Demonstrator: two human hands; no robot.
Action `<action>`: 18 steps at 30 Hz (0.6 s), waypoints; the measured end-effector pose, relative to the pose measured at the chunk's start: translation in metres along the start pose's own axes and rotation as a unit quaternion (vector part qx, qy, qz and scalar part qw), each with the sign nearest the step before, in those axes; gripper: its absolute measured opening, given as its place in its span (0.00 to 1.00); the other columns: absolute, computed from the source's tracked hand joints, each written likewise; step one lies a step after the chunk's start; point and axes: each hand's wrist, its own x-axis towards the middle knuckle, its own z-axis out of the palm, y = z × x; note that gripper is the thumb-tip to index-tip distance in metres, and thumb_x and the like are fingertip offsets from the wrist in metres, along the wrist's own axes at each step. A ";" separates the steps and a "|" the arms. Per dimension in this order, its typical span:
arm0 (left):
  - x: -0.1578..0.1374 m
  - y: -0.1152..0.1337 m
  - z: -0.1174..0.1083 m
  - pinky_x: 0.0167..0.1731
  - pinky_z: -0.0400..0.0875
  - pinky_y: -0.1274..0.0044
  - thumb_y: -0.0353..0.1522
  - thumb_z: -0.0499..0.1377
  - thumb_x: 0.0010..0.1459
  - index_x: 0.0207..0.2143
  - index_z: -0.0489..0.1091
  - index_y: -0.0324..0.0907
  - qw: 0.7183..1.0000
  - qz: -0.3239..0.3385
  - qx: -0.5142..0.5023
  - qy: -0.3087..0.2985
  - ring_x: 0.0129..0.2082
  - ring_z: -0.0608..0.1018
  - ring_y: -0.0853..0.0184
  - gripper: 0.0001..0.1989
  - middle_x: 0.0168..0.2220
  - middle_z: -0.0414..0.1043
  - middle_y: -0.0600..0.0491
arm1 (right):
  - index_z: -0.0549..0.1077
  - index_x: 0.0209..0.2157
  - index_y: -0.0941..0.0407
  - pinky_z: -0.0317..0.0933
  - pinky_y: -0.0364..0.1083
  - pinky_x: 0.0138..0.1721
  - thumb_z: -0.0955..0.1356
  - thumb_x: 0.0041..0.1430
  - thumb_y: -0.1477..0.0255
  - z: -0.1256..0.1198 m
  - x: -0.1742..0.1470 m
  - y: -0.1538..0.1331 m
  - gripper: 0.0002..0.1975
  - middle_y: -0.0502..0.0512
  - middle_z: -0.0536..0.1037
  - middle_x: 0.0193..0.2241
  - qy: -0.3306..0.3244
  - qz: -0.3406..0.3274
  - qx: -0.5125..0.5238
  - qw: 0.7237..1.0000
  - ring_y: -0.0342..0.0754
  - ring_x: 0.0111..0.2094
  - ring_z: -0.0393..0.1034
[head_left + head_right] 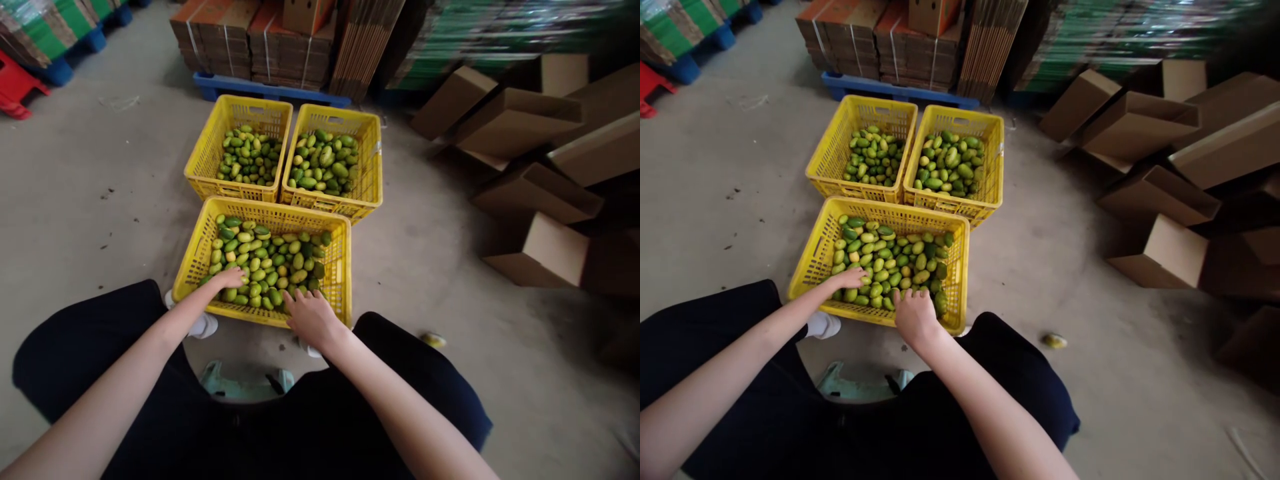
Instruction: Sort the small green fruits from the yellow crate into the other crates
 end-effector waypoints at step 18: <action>-0.038 0.009 -0.025 0.36 0.73 0.74 0.44 0.50 0.61 0.34 0.68 0.40 0.979 -0.055 -0.197 -0.010 0.32 0.79 0.63 0.17 0.27 0.73 0.51 | 0.66 0.57 0.65 0.62 0.57 0.48 0.66 0.60 0.71 -0.016 0.007 -0.012 0.24 0.74 0.75 0.49 0.019 -0.024 -0.029 0.999 0.64 0.50 0.72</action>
